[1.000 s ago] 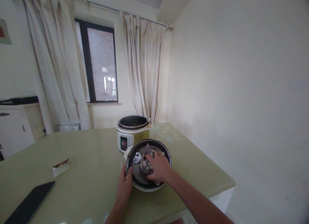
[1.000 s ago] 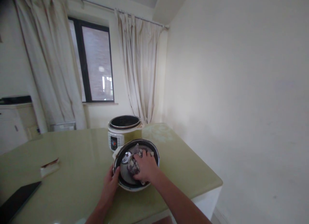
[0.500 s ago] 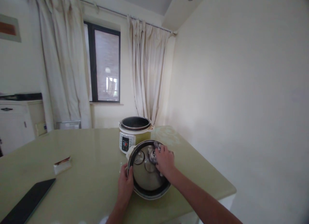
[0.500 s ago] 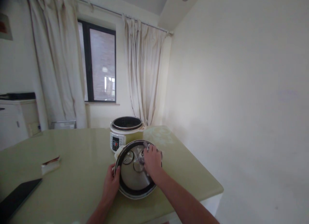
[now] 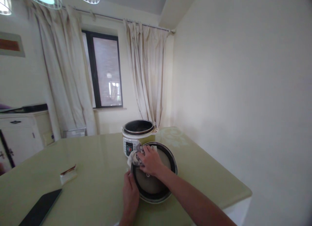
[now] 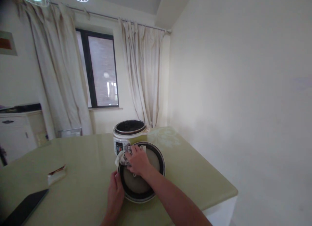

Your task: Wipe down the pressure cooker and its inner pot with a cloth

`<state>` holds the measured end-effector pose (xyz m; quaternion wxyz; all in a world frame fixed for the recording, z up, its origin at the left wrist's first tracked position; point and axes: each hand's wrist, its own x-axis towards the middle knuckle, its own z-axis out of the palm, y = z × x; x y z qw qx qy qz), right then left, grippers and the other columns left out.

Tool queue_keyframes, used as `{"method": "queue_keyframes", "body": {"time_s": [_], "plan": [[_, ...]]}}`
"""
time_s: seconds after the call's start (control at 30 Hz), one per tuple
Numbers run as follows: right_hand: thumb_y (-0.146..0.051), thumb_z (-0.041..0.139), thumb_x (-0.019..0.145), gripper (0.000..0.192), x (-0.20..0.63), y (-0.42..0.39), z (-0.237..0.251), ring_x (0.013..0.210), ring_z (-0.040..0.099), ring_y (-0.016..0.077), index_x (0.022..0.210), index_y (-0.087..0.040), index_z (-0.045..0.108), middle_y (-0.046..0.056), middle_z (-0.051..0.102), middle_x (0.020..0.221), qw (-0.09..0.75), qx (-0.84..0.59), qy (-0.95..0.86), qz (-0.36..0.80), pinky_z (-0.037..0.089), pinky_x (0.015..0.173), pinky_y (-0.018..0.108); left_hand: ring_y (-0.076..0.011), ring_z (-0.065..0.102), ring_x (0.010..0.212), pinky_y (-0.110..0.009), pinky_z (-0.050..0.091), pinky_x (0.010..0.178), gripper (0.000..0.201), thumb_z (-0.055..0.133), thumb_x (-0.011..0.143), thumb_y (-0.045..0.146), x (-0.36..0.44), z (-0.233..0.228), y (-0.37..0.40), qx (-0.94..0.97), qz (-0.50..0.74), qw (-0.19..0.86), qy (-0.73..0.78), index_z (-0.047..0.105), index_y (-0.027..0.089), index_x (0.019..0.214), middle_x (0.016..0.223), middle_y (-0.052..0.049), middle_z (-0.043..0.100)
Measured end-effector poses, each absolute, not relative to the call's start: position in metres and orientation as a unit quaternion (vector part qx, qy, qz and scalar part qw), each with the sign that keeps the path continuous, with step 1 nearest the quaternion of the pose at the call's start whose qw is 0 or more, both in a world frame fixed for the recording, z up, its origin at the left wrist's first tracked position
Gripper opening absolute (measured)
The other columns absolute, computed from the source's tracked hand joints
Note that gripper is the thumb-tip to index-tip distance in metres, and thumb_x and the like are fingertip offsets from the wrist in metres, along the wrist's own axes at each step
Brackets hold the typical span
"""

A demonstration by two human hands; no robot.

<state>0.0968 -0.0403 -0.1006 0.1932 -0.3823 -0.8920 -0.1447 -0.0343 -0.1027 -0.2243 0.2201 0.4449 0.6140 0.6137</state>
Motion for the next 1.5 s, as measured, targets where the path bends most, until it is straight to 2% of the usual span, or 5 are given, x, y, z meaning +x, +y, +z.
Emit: {"method": "queue_keyframes", "body": {"time_s": [0.3,0.6,0.97,1.3,1.5], "plan": [[-0.025,0.08,0.08,0.037,0.177,-0.054,-0.086,0.117,0.056,0.0376,0.115,-0.02,0.072,0.019,0.06,0.129,0.165,-0.586,-0.782,-0.134,0.055,0.086,0.051,-0.034,0.068,0.101,-0.048,0.054,0.089,0.048,0.034,0.098,0.057,-0.029,-0.217,-0.102,0.414,0.624,0.192,0.634,0.058,0.019,0.115,0.109,-0.018,0.071],[-0.048,0.084,0.066,0.048,0.173,-0.111,-0.127,0.102,0.066,0.0319,0.107,-0.024,0.078,0.011,0.065,0.118,0.078,-0.495,-0.865,0.02,0.056,0.083,0.042,-0.0279,0.066,0.105,-0.04,0.055,0.093,0.052,0.032,0.101,0.061,-0.029,-0.211,-0.109,0.412,0.638,0.243,0.603,0.056,0.019,0.119,0.111,-0.013,0.07],[-0.036,0.076,0.083,0.045,0.064,-0.082,-0.136,0.111,0.064,0.0251,0.126,-0.025,0.069,0.01,0.058,0.128,0.399,-0.516,-0.743,0.147,0.05,0.101,0.036,-0.0293,0.071,0.109,-0.044,0.055,0.1,0.068,0.027,0.099,0.074,-0.032,-0.218,-0.109,0.397,0.664,0.277,0.57,0.064,0.018,0.112,0.11,-0.014,0.075],[-0.04,0.091,0.066,0.057,0.161,-0.092,-0.133,0.108,0.065,0.0284,0.12,-0.028,0.079,0.008,0.063,0.125,0.077,-0.368,-0.916,0.139,0.052,0.092,0.038,-0.0308,0.073,0.099,-0.046,0.059,0.089,0.057,0.056,0.092,0.056,-0.039,-0.223,-0.102,0.37,0.631,0.249,0.635,0.054,0.014,0.131,0.104,-0.013,0.074],[-0.021,0.096,0.051,0.043,0.205,-0.086,-0.093,0.11,0.061,0.0322,0.092,-0.029,0.083,0.008,0.068,0.114,0.028,-0.353,-0.934,-0.057,0.054,0.085,0.041,-0.0321,0.065,0.13,-0.047,0.053,0.109,0.072,0.055,0.095,0.05,-0.032,-0.221,-0.103,0.423,0.624,0.217,0.62,0.041,0.015,0.157,0.14,-0.019,0.067]]}}
